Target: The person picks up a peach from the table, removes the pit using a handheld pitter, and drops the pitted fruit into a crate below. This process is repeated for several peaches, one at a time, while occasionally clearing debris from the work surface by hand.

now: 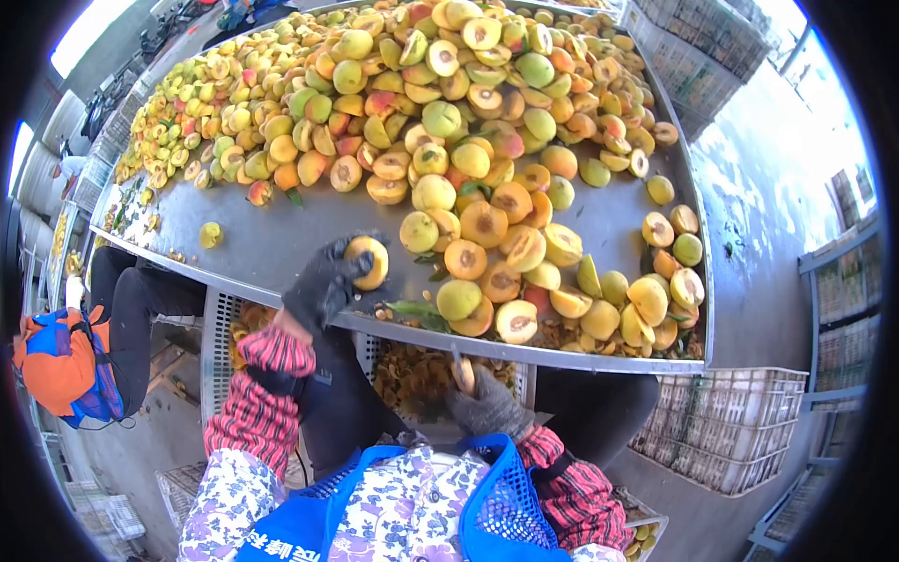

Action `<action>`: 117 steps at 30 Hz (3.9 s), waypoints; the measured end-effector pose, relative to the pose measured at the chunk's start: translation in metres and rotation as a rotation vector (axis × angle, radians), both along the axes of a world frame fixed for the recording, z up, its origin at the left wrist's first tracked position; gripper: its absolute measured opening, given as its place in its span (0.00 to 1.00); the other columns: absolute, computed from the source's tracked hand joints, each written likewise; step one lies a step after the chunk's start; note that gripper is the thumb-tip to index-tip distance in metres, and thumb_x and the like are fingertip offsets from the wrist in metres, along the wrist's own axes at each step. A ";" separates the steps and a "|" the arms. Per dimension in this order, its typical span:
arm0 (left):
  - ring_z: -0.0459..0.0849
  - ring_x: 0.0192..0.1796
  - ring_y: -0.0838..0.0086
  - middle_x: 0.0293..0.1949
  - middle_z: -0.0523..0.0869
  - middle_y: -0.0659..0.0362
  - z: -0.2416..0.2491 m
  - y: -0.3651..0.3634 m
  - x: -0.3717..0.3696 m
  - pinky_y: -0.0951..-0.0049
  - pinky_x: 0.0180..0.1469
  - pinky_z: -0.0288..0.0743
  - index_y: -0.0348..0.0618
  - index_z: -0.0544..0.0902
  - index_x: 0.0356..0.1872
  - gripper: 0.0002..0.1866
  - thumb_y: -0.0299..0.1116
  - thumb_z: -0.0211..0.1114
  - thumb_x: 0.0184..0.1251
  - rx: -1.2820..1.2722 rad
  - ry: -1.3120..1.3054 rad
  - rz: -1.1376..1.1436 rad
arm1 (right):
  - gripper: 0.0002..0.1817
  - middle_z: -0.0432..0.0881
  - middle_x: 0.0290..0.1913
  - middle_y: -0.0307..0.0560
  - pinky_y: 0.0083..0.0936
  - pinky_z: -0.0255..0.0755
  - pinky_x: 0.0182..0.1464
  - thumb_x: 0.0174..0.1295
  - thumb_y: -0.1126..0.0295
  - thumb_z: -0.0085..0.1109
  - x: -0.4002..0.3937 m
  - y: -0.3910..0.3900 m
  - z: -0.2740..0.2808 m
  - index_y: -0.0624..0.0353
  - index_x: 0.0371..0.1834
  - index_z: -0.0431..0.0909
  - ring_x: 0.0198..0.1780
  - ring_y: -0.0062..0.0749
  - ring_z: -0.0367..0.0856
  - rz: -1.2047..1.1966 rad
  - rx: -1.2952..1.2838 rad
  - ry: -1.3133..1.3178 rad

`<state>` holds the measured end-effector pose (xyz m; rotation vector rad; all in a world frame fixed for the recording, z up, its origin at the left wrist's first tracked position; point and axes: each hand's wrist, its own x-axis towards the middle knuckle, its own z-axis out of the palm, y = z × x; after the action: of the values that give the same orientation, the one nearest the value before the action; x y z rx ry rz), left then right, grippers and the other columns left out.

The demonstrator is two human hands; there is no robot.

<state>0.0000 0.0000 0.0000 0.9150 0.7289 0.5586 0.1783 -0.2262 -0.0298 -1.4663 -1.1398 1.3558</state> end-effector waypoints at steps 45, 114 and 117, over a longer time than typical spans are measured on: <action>0.76 0.49 0.65 0.46 0.77 0.50 0.005 -0.140 0.031 0.65 0.53 0.71 0.35 0.69 0.55 0.23 0.44 0.41 0.71 -0.482 -0.532 0.132 | 0.17 0.76 0.30 0.64 0.46 0.69 0.35 0.54 0.64 0.57 -0.036 -0.012 0.056 0.63 0.39 0.64 0.35 0.59 0.76 -0.019 0.054 -0.489; 0.80 0.36 0.76 0.38 0.82 0.58 0.000 -0.141 -0.027 0.78 0.37 0.75 0.37 0.78 0.41 0.09 0.30 0.57 0.62 0.328 0.206 0.297 | 0.19 0.76 0.26 0.44 0.25 0.70 0.26 0.54 0.62 0.58 -0.009 -0.033 0.021 0.60 0.46 0.70 0.23 0.31 0.75 0.149 -0.524 0.524; 0.80 0.43 0.72 0.41 0.81 0.54 0.007 -0.120 -0.091 0.73 0.44 0.74 0.37 0.78 0.44 0.13 0.32 0.59 0.61 0.449 0.362 0.490 | 0.25 0.79 0.40 0.60 0.37 0.70 0.46 0.56 0.57 0.53 -0.014 -0.034 -0.054 0.64 0.51 0.69 0.43 0.50 0.78 0.508 -0.369 -0.541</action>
<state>-0.0906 -0.1196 0.0070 1.2809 1.1991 1.0320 0.1641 -0.2607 -0.0835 -1.9740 -1.7661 1.6199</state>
